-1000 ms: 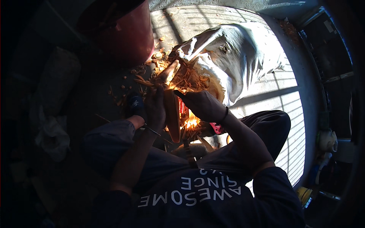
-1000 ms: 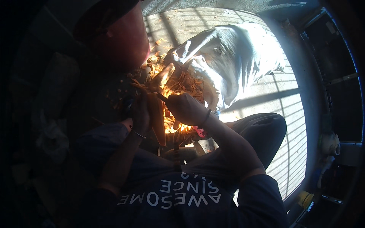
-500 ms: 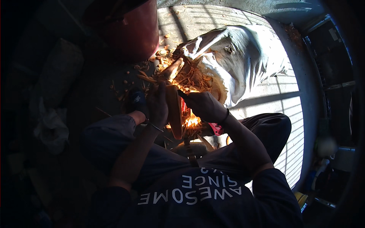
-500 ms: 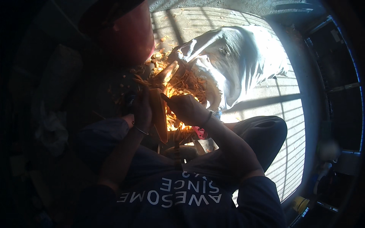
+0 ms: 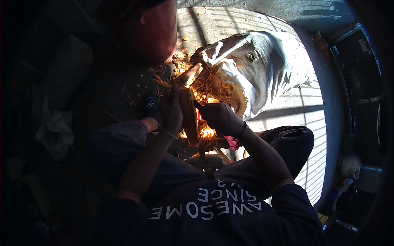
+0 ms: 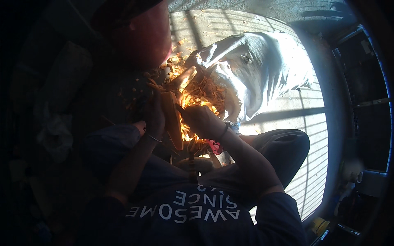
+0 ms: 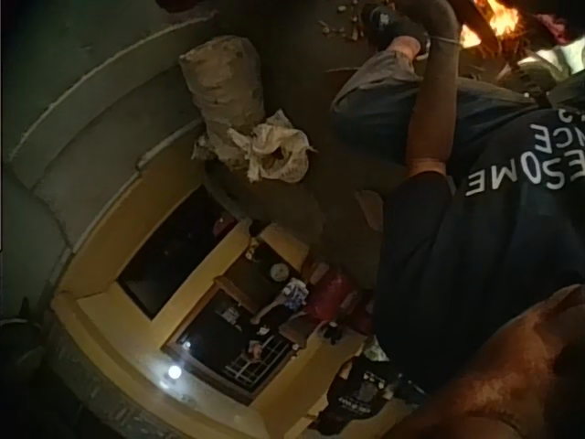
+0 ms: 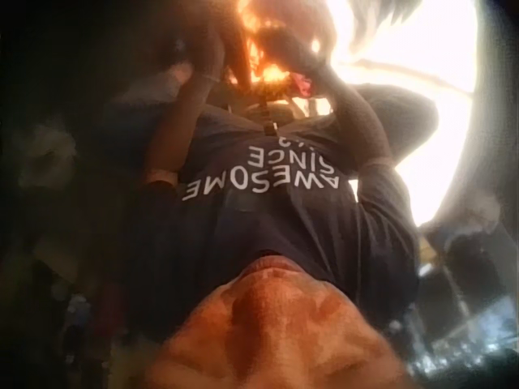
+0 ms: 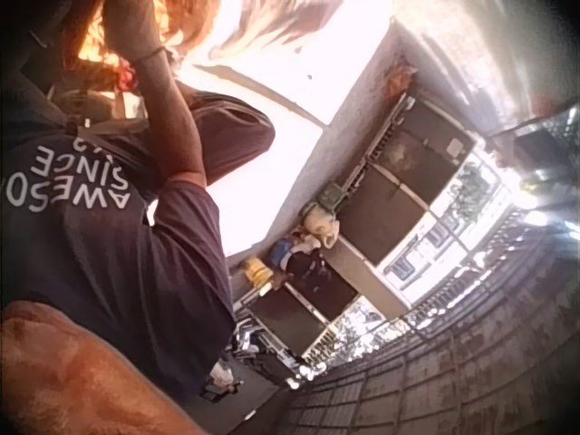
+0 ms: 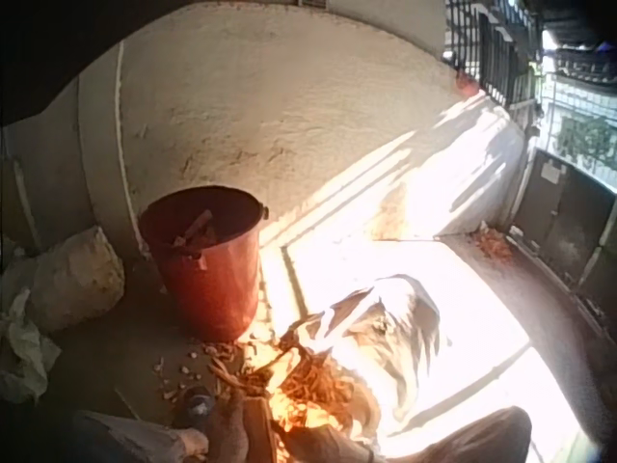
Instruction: The person sits on the floor and uses a small knife to carve a piece of wood, producing wood shavings that accumulate on a white sheet beneath. The person holds the wood with the left hand and carves with the right hand, rotating the wood as needed.
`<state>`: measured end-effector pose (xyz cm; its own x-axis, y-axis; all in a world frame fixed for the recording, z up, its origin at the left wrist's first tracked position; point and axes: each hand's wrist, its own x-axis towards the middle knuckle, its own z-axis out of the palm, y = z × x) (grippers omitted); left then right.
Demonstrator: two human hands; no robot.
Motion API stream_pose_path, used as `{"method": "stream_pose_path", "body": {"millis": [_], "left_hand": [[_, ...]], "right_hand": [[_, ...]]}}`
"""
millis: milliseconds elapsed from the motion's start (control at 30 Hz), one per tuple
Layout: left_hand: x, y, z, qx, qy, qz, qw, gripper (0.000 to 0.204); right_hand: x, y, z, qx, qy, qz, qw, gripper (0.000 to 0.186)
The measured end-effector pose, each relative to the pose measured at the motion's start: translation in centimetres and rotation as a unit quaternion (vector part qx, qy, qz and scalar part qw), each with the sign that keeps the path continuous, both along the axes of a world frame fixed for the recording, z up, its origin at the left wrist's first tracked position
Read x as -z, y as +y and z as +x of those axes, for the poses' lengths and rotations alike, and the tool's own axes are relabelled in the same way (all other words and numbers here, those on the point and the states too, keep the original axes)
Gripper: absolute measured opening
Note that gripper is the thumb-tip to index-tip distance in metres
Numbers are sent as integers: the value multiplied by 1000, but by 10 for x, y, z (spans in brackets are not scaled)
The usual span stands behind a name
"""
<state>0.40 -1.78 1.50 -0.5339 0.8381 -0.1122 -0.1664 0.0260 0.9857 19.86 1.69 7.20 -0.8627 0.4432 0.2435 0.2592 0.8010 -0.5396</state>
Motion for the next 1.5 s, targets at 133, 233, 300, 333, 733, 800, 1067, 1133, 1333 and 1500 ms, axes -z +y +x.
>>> {"method": "stream_pose_path", "body": {"millis": [133,233,300,333,733,800,1067,1133,1333,1500], "left_hand": [[2,-2,-2,-10,10,15,1000,49],[15,4,-11,-24,24,16,999,53],[18,5,-15,-33,34,16,999,55],[17,5,-14,-34,34,15,999,55],[2,8,-17,-81,32,28,996,55],[3,8,-17,-73,3,10,997,54],[44,11,-34,-67,161,38,984,28],[70,13,-45,-59,277,68,957,33],[70,13,-46,-11,343,54,938,48],[0,15,-35,-70,-140,47,987,37]], "right_hand": [[3,-2,-4,1,-6,-1,1000,12],[13,-7,-7,20,4,-49,999,10],[16,-11,-10,48,1,-84,995,11],[17,-12,-11,47,1,-84,995,11],[16,-18,-14,36,-13,-113,993,14],[19,-18,-13,42,-5,-131,990,14],[16,-21,-19,33,-27,-130,991,13],[15,-22,-19,49,-59,-170,982,12],[22,-22,-17,14,-14,-116,993,11],[9,-29,-17,32,-18,-144,989,14]]}}
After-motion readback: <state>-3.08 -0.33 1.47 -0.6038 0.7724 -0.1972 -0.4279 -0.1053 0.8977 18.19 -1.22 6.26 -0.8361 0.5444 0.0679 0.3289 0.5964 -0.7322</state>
